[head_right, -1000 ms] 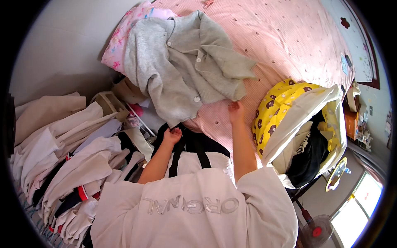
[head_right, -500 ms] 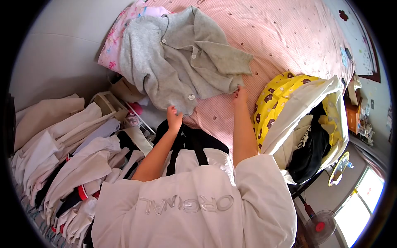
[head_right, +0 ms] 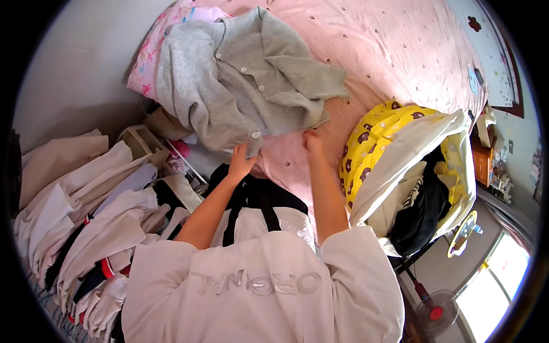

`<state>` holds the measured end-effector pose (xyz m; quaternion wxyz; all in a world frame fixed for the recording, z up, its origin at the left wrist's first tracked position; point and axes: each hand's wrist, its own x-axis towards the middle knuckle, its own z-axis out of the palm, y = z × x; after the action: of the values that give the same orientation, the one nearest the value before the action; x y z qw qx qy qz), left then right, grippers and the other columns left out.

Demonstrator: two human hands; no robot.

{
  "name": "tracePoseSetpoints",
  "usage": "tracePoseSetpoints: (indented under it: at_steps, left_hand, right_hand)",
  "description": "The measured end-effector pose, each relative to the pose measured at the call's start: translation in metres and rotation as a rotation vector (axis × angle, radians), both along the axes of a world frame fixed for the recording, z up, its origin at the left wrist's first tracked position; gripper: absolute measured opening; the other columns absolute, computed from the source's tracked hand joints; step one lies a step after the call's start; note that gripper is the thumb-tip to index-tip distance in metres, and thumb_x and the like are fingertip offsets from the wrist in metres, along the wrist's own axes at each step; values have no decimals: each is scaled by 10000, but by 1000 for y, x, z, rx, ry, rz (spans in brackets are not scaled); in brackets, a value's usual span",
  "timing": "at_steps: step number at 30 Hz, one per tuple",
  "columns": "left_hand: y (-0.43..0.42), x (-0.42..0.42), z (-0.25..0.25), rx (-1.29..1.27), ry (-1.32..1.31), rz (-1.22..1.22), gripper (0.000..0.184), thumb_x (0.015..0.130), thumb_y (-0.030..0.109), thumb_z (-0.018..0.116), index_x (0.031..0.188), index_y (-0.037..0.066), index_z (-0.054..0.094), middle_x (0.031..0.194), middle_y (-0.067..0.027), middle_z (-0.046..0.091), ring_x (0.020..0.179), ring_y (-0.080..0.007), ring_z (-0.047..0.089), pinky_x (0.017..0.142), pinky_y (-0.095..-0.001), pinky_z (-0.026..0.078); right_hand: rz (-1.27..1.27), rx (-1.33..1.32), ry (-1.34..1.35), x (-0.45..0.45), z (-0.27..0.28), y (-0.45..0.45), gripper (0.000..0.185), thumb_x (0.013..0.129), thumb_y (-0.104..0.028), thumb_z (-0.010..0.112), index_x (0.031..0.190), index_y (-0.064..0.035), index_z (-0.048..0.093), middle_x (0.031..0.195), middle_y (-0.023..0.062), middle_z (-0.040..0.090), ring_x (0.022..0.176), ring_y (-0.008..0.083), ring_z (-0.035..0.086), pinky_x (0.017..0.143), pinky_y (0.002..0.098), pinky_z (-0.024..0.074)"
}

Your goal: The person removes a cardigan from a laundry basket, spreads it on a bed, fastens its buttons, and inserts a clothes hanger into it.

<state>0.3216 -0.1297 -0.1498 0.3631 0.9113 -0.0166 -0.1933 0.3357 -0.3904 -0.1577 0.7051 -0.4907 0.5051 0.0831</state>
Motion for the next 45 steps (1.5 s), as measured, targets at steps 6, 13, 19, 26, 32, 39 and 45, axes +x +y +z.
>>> tracePoseSetpoints:
  at_steps: [6,13,19,26,32,39,45]
  left_hand:
    - [34,39,27,8,-149,148,349,738,173,557,1045,23,490,996,-170,513,943,-328,495,770,-391,415]
    - [93,195,90,92,-627,143,233,776,164,531,968,32,543,948,-148,541,918,-318,497,785,-370,402]
    - [148,317,108,250,-802,156,428,736,232,597,1081,8,479,1051,-185,500,989,-343,455,849,-394,363]
    - [161,382,76,64,-688,107,546,698,309,640,1100,-11,457,1062,-227,500,968,-371,475,832,-384,378]
    - [168,398,89,-22,-386,168,344,719,259,628,904,-13,530,867,-204,566,804,-349,542,690,-375,416]
    - [177,417,96,-60,-577,414,319,703,199,647,897,-18,516,801,-151,551,795,-314,534,701,-366,411]
    - [153,430,92,177,-856,129,547,690,304,657,1043,-52,439,1010,-217,521,917,-341,507,804,-396,398]
  right_hand:
    - [310,-802,-163,-11,11,41,254,723,-41,533,973,-1,507,710,80,527,615,171,496,596,278,420]
    - [382,-1089,-490,101,72,24,415,703,-84,575,1087,4,443,945,137,513,843,245,509,749,326,407]
    - [631,-1461,-597,248,77,28,704,657,-220,655,1231,-3,309,1142,180,437,1049,326,423,866,391,358]
    - [1038,-1517,-6,331,66,79,844,666,-306,633,1299,0,167,1278,176,314,1167,318,325,907,422,336]
    - [1225,-1391,162,357,32,17,393,762,-195,469,1115,-29,424,1026,172,542,958,330,519,778,411,433]
    - [774,-1492,178,412,100,-63,370,732,-169,483,1072,-32,425,1044,194,512,967,332,505,800,410,426]
    - [1304,-1342,42,410,117,43,761,733,-409,559,1304,-59,196,1082,169,503,988,271,505,837,391,411]
